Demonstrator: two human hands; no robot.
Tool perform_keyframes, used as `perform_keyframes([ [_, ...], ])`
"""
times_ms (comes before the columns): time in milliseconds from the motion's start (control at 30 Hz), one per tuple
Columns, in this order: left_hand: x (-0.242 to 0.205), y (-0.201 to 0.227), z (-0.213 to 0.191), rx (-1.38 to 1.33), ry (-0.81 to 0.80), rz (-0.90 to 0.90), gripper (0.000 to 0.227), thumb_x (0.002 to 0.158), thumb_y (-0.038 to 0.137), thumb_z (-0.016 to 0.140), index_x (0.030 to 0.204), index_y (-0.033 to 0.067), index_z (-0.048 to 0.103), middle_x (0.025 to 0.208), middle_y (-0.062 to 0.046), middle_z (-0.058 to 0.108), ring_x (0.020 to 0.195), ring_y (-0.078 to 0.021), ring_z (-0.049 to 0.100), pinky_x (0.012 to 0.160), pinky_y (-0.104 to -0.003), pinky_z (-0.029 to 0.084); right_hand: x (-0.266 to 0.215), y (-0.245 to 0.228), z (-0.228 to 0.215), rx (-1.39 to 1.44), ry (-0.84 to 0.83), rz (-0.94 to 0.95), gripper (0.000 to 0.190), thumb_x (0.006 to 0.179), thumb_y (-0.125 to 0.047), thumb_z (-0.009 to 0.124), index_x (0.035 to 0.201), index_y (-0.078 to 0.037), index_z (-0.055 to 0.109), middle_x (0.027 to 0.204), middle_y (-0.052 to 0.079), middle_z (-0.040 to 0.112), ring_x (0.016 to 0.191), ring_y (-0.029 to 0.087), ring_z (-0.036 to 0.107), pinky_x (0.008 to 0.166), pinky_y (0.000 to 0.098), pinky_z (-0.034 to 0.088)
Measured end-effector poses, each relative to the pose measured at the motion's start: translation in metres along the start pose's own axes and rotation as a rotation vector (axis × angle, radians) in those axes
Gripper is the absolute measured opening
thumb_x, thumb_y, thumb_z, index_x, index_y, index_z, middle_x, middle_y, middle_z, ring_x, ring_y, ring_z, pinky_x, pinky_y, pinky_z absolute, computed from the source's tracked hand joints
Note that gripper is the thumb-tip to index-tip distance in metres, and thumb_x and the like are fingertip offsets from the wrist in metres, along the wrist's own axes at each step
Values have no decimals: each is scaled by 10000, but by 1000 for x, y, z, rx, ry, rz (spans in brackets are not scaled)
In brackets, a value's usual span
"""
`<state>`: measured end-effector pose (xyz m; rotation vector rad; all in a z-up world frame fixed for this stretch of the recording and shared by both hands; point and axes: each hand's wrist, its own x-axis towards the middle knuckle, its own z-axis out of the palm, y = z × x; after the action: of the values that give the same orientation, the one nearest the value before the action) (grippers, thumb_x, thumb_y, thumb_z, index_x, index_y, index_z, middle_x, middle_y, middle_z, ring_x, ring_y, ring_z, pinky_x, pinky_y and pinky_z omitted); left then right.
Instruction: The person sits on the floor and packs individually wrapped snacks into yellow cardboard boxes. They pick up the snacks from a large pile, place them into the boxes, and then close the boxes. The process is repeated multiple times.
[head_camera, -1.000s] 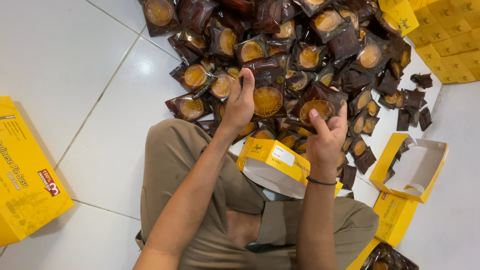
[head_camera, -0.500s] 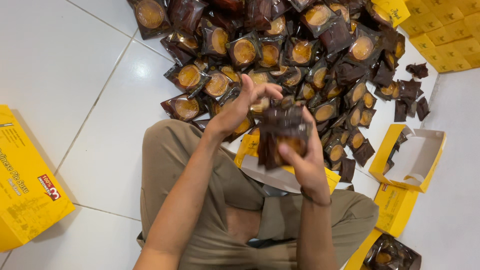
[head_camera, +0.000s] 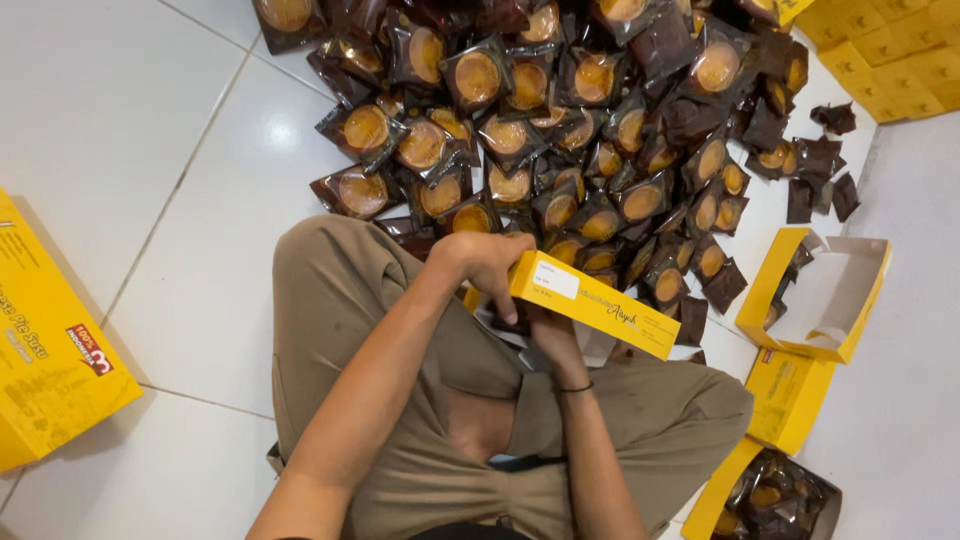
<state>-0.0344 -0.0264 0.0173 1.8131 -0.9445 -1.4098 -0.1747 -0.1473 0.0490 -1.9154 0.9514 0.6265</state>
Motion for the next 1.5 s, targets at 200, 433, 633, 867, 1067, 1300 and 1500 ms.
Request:
perform_keyframes([
  [200, -34, 5, -17, -87, -8, -24, 1332, 547, 420, 1025, 1636, 259, 274, 1513, -248, 511, 1298, -457, 594, 994, -522, 569, -64, -52, 18, -477, 112, -191, 822, 938, -463, 645, 1477, 107, 398, 1412, 354, 528, 1326, 516, 537, 1084, 607, 450],
  [433, -85, 17, -45, -361, 359, 326, 913, 851, 387, 840, 1596, 150, 367, 1523, -306, 505, 1411, -486, 488, 1158, -644, 380, -78, -82, -96, -170, -737, -925, 483, 929, -134, 693, 1383, 20, 633, 1303, 265, 723, 1240, 434, 663, 1044, 575, 502],
  [633, -63, -4, -41, -536, 915, 125, 510, 935, 419, 739, 1356, 165, 603, 1340, -212, 644, 1208, -369, 678, 990, -490, 568, 106, -89, -106, -1138, 148, -880, 788, 868, -211, 778, 1569, -340, 444, 1476, 76, 478, 1304, 481, 506, 917, 604, 459],
  [867, -46, 0, -45, -517, 931, 275, 839, 768, 353, 885, 1475, 133, 491, 1370, -260, 623, 1332, -450, 560, 1152, -565, 433, 94, -149, -92, -365, -92, -1150, 328, 850, -46, 843, 1150, -76, 714, 1010, 111, 669, 1015, 349, 696, 794, 435, 563],
  [1067, -17, -38, -51, -956, 1255, -11, 277, 892, 375, 711, 1109, 204, 731, 929, -26, 799, 1007, -225, 768, 937, -432, 592, 136, -149, -46, -660, 72, -1077, 432, 906, -199, 843, 1282, -63, 680, 1195, 188, 635, 1142, 398, 636, 883, 481, 573],
  [1300, -83, 20, -60, -1604, 1007, 30, 1271, 784, 640, 757, 1630, -27, 82, 1667, -304, 77, 1476, -494, 323, 890, -709, 550, 96, -160, -38, -229, 123, -1062, 180, 1051, -77, 626, 1142, -10, 767, 951, 234, 748, 757, 293, 753, 466, 335, 591],
  [1500, -34, 9, -55, -1831, 1130, 505, 495, 833, 47, 858, 1250, -88, 627, 1177, -242, 688, 1054, -349, 711, 827, -554, 603, 147, -188, -37, 44, 202, -1087, 252, 1090, -197, 596, 1018, -26, 766, 884, 159, 747, 768, 197, 710, 470, 268, 569],
])
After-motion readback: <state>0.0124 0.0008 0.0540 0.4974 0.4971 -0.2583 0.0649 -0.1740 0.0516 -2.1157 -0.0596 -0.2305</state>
